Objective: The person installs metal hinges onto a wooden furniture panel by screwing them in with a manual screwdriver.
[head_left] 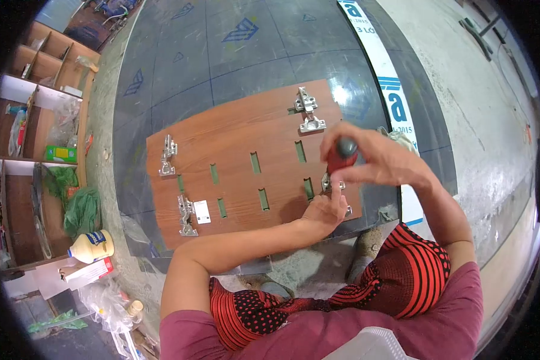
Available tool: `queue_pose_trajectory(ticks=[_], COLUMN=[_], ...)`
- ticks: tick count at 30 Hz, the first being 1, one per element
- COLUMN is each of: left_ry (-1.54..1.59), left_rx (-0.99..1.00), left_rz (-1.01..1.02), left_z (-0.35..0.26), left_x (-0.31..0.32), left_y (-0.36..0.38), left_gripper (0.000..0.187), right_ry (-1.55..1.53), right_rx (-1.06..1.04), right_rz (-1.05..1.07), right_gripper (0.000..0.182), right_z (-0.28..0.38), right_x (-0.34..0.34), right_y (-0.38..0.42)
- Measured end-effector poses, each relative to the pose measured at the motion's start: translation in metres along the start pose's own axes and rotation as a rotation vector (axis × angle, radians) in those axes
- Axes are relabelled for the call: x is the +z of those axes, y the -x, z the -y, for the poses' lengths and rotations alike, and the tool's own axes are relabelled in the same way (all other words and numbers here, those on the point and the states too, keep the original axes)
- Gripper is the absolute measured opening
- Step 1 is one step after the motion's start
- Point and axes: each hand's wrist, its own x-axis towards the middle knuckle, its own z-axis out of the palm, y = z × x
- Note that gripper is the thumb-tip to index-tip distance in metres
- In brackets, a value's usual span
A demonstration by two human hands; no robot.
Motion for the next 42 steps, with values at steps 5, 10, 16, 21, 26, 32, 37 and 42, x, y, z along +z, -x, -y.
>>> queue_pose_trajectory(ticks=[5, 10, 16, 21, 26, 32, 37, 42], left_ry=[0.036, 0.070, 0.038, 0.384, -0.363, 0.125, 0.064, -0.139], left_rx=[0.062, 0.002, 0.110, -0.021, 0.128, -0.043, -0.037, 0.218], left_rz=[-0.134, -0.049, -0.356, -0.072, -0.093, 0.071, 0.032, -0.290], left_z=[0.003, 0.002, 0.002, 0.005, 0.003, 0.003, 0.002, 0.010], left_x=[0.011, 0.004, 0.070, 0.032, 0.030, -0.002, 0.001, 0.009], left_y=[0.000, 0.000, -0.002, 0.008, 0.006, 0.002, 0.003, 0.012], left_gripper=[0.018, 0.017, 0.020, 0.038, 0.035, 0.033, 0.030, 0.027], right_ry=[0.115, 0.190, 0.081, 0.170, 0.044, 0.111, 0.069, 0.122], right_rx=[-0.205, -0.016, -0.171, -0.038, -0.224, -0.226, -0.251, -0.257], right_rz=[-0.008, -0.109, 0.034, -0.070, 0.093, -0.002, -0.053, 0.109], right_gripper=[0.043, 0.051, 0.045, 0.048, 0.051, 0.044, 0.043, 0.038], right_z=[-0.008, -0.005, -0.009, -0.004, -0.009, -0.008, -0.018, -0.011], right_x=[0.007, 0.004, 0.008, 0.004, 0.009, 0.006, 0.008, 0.009], right_y=[0.001, -0.005, -0.005, -0.006, -0.002, -0.005, 0.000, -0.006])
